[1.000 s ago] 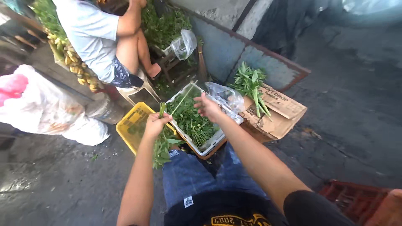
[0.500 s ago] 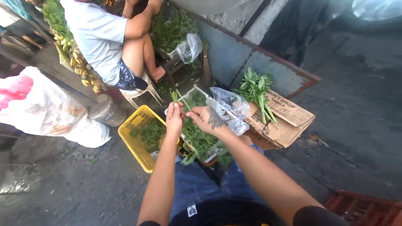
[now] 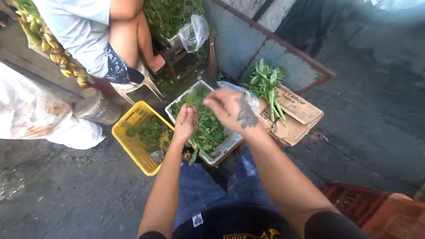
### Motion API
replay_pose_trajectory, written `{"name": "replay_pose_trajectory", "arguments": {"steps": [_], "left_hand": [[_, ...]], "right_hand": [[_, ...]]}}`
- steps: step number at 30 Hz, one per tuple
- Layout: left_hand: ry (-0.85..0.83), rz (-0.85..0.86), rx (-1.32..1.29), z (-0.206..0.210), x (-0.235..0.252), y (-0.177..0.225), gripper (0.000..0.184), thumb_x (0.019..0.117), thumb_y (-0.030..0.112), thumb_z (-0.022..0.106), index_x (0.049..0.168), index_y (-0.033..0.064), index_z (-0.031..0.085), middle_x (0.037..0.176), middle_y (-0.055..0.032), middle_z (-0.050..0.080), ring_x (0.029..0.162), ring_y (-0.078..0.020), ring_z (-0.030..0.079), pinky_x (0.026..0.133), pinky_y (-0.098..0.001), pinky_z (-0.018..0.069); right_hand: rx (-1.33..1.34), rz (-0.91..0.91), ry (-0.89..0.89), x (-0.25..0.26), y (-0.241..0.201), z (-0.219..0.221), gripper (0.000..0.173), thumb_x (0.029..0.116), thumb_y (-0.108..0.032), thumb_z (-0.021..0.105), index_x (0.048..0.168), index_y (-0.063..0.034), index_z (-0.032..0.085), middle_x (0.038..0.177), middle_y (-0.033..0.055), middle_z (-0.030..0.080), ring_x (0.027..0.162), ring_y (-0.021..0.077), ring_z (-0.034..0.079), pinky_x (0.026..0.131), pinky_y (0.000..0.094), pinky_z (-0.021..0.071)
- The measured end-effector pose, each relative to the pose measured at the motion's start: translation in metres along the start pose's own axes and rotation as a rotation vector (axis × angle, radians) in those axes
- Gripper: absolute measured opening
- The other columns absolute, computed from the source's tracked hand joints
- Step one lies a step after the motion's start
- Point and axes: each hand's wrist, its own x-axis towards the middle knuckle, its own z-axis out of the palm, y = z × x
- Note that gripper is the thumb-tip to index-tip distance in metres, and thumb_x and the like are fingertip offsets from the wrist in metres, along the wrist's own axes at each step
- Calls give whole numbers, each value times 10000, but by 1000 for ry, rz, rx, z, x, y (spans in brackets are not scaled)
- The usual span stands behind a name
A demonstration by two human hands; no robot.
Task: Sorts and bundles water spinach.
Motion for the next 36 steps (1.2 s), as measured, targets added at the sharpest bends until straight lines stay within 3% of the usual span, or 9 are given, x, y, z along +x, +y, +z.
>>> {"name": "replay_pose_trajectory", "arguments": {"steps": [2, 5, 8, 12, 17, 21, 25, 32, 36], "left_hand": [[-117, 24, 131, 4, 4, 8, 289, 1113, 307, 351, 1137, 121, 570, 797, 18, 544, 646, -74, 512, 605, -261, 478], [-130, 13, 382, 15, 5, 29, 215, 989, 126, 546, 1139, 62, 686, 957, 7, 707, 863, -21, 659, 807, -275, 580], [-145, -4, 429, -5, 26, 21, 310, 1089, 225, 425, 1257, 46, 614, 937, -28, 651, 798, -87, 617, 736, -317, 556], [-7, 82, 518, -67, 21, 8, 316, 1111, 274, 364, 1168, 57, 587, 886, 6, 576, 737, -71, 551, 671, -285, 505], [52, -39, 967, -95, -9, 18, 454, 1108, 380, 300, 1312, 66, 556, 878, -96, 630, 675, -195, 611, 592, -424, 546], [66, -85, 1068, -91, -26, -11, 392, 1057, 386, 526, 1225, 43, 609, 791, -78, 626, 617, -207, 587, 556, -437, 531], [91, -148, 1006, -89, -45, -38, 328, 1029, 377, 591, 1125, 70, 653, 717, -31, 606, 570, -159, 565, 526, -393, 516], [133, -150, 971, -83, -61, -37, 317, 1017, 400, 599, 1071, 94, 661, 680, -3, 577, 560, -153, 546, 521, -400, 498], [142, -115, 895, -64, -63, -26, 302, 1015, 381, 615, 1110, 101, 673, 744, -12, 650, 613, -144, 618, 567, -409, 562]], "right_hand": [[-18, -130, 102, 19, -8, -16, 488, 1037, -514, 498, 1165, -103, 728, 1070, 52, 723, 1020, 190, 677, 922, 430, 563], [-131, -205, -247, 45, -4, 6, 737, 981, -732, 384, 1331, -155, 680, 1263, 58, 700, 1219, 241, 623, 1072, 503, 473], [283, -152, -260, 62, 36, 12, 565, 1085, -474, 389, 1367, -52, 636, 1327, 96, 670, 1243, 188, 626, 1094, 410, 499], [545, 316, -70, 57, 120, 45, 424, 1098, -361, 410, 1327, -55, 590, 1138, 107, 685, 967, 185, 688, 852, 402, 594], [134, 848, -703, -47, 218, 208, 582, 976, -541, 637, 1250, -30, 677, 1192, 234, 688, 1095, 398, 677, 957, 647, 528], [-225, 911, -1086, -99, 170, 258, 550, 984, -495, 613, 1224, -3, 667, 1272, 253, 651, 1193, 433, 630, 943, 668, 509], [-366, 893, -1022, -107, 163, 273, 357, 960, -303, 641, 1157, -7, 672, 1216, 249, 670, 1104, 442, 662, 839, 675, 523], [-42, 988, -947, -81, 197, 245, 401, 1031, -331, 547, 1215, -5, 691, 1290, 256, 647, 1239, 420, 603, 1017, 661, 469], [163, 917, -721, -75, 230, 219, 364, 1064, -318, 548, 1163, -7, 710, 1188, 246, 681, 1135, 406, 642, 1002, 641, 480]]}}
